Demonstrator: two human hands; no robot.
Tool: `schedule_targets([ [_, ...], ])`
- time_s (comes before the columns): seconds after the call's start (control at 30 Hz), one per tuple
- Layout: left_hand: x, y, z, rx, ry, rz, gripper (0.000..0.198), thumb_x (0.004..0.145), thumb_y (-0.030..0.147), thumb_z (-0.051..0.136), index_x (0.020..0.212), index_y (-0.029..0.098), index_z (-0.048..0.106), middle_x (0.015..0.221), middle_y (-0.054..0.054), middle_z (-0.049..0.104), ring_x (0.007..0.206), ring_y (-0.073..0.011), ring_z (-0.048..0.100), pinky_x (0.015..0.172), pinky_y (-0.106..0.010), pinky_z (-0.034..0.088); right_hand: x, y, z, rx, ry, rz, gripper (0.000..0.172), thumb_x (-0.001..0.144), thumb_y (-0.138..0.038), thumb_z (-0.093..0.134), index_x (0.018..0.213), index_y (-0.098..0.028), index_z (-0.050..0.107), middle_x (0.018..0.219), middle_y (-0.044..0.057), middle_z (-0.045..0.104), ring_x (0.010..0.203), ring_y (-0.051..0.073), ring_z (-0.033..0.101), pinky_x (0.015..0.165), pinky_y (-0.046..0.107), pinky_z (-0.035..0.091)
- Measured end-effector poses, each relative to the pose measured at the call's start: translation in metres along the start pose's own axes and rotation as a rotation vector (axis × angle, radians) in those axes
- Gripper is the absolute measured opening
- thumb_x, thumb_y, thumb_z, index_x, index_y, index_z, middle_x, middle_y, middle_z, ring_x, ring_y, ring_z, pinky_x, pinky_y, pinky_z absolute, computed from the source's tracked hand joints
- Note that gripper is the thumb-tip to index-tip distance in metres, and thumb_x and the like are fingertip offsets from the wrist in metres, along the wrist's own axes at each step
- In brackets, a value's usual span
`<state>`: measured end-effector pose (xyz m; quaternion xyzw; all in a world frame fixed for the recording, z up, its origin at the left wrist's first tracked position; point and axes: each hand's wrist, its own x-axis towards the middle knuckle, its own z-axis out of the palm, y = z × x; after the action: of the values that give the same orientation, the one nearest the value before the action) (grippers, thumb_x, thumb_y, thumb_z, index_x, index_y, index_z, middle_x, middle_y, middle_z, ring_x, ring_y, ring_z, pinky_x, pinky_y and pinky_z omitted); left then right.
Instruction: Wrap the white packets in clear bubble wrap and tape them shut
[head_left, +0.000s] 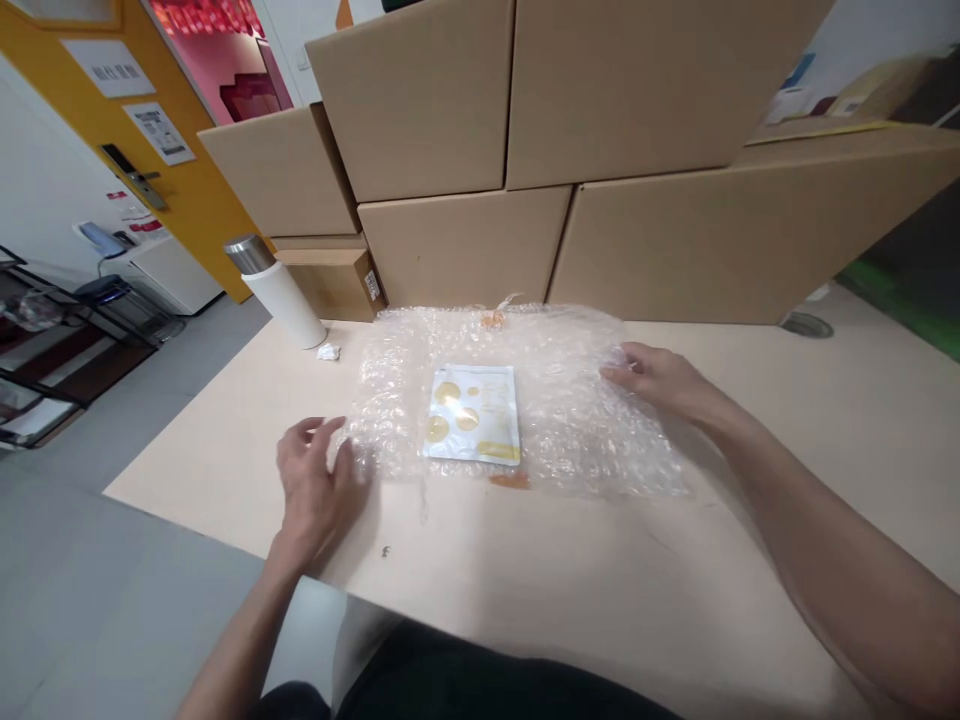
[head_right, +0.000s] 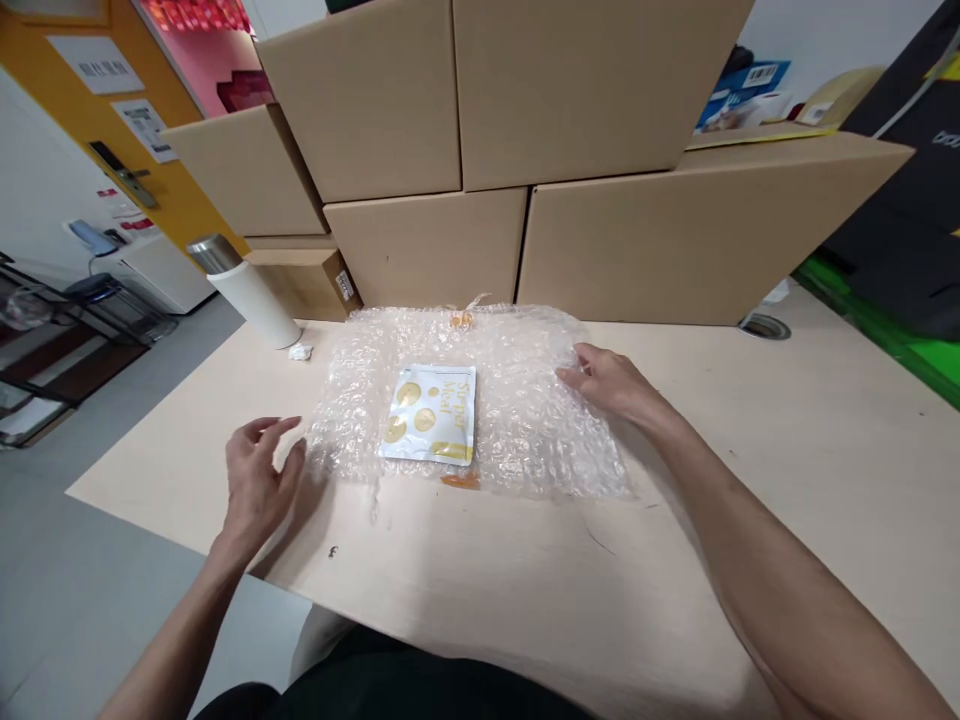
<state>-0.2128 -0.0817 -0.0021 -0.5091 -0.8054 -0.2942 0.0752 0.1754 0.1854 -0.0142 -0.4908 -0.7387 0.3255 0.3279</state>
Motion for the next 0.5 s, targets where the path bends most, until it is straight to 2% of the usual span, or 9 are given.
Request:
schedule_targets([
  [0.07, 0.002, 0.022, 0.005, -0.087, -0.093, 0.122, 0.028, 0.092, 0.035, 0.052, 0.106, 0.021, 0.072, 0.107, -0.012, 0.061, 0.105, -0.0309, 0.055, 0.092, -0.048, 0.044, 0.000, -0.002, -0.002, -0.190, 0.092, -0.052, 0.031, 0.074, -0.049, 0.073, 0.093, -0.024, 0.069, 0.090, 0.012, 0.067, 0.085, 0.032, 0.063, 0.072, 0.045, 0.050],
  [0.13, 0.011, 0.046, 0.014, -0.196, -0.315, 0.136, 0.031, 0.095, 0.037, 0.047, 0.098, 0.021, 0.074, 0.094, -0.009, 0.066, 0.093, -0.0271, 0.059, 0.084, -0.041, 0.045, -0.005, -0.012, 0.000, -0.263, 0.179, -0.129, 0.041, 0.083, -0.051, 0.063, 0.113, -0.024, 0.067, 0.115, 0.017, 0.064, 0.103, 0.038, 0.061, 0.083, 0.051, 0.049],
  [0.17, 0.017, 0.057, 0.019, -0.241, -0.427, 0.118, 0.033, 0.096, 0.038, 0.045, 0.092, 0.022, 0.074, 0.088, -0.008, 0.066, 0.085, -0.0250, 0.060, 0.076, -0.037, 0.045, -0.008, -0.018, 0.003, -0.269, 0.208, -0.186, 0.042, 0.087, -0.051, 0.057, 0.119, -0.024, 0.065, 0.122, 0.018, 0.062, 0.109, 0.038, 0.059, 0.086, 0.053, 0.049],
  [0.23, 0.030, 0.071, 0.032, -0.245, -0.531, 0.060, 0.036, 0.095, 0.038, 0.044, 0.078, 0.021, 0.071, 0.079, -0.006, 0.066, 0.074, -0.0225, 0.058, 0.068, -0.034, 0.040, -0.016, -0.029, 0.012, -0.272, 0.212, -0.302, 0.041, 0.091, -0.050, 0.050, 0.120, -0.025, 0.065, 0.122, 0.017, 0.064, 0.113, 0.038, 0.057, 0.093, 0.056, 0.047],
  [0.3, 0.041, 0.077, 0.045, -0.216, -0.561, -0.017, 0.030, 0.091, 0.040, 0.052, 0.075, 0.021, 0.068, 0.074, -0.005, 0.066, 0.069, -0.0218, 0.057, 0.064, -0.032, 0.037, -0.022, -0.033, 0.025, -0.286, 0.141, -0.394, 0.038, 0.092, -0.048, 0.048, 0.114, -0.025, 0.068, 0.116, 0.014, 0.067, 0.114, 0.036, 0.057, 0.098, 0.057, 0.044],
  [0.4, 0.049, 0.079, 0.061, -0.194, -0.536, -0.081, 0.020, 0.083, 0.036, 0.062, 0.071, 0.019, 0.065, 0.071, -0.005, 0.065, 0.067, -0.0211, 0.056, 0.062, -0.031, 0.035, -0.025, -0.027, 0.043, -0.324, -0.045, -0.425, 0.034, 0.090, -0.044, 0.047, 0.105, -0.025, 0.071, 0.111, 0.012, 0.070, 0.111, 0.034, 0.059, 0.098, 0.055, 0.045],
  [0.5, 0.050, 0.076, 0.065, -0.236, -0.532, -0.088, 0.020, 0.082, 0.032, 0.061, 0.067, 0.020, 0.060, 0.066, -0.002, 0.062, 0.063, -0.0182, 0.053, 0.058, -0.028, 0.034, -0.025, -0.016, 0.053, -0.361, -0.211, -0.425, 0.033, 0.091, -0.041, 0.045, 0.098, -0.024, 0.071, 0.106, 0.013, 0.072, 0.103, 0.032, 0.062, 0.096, 0.053, 0.047],
])
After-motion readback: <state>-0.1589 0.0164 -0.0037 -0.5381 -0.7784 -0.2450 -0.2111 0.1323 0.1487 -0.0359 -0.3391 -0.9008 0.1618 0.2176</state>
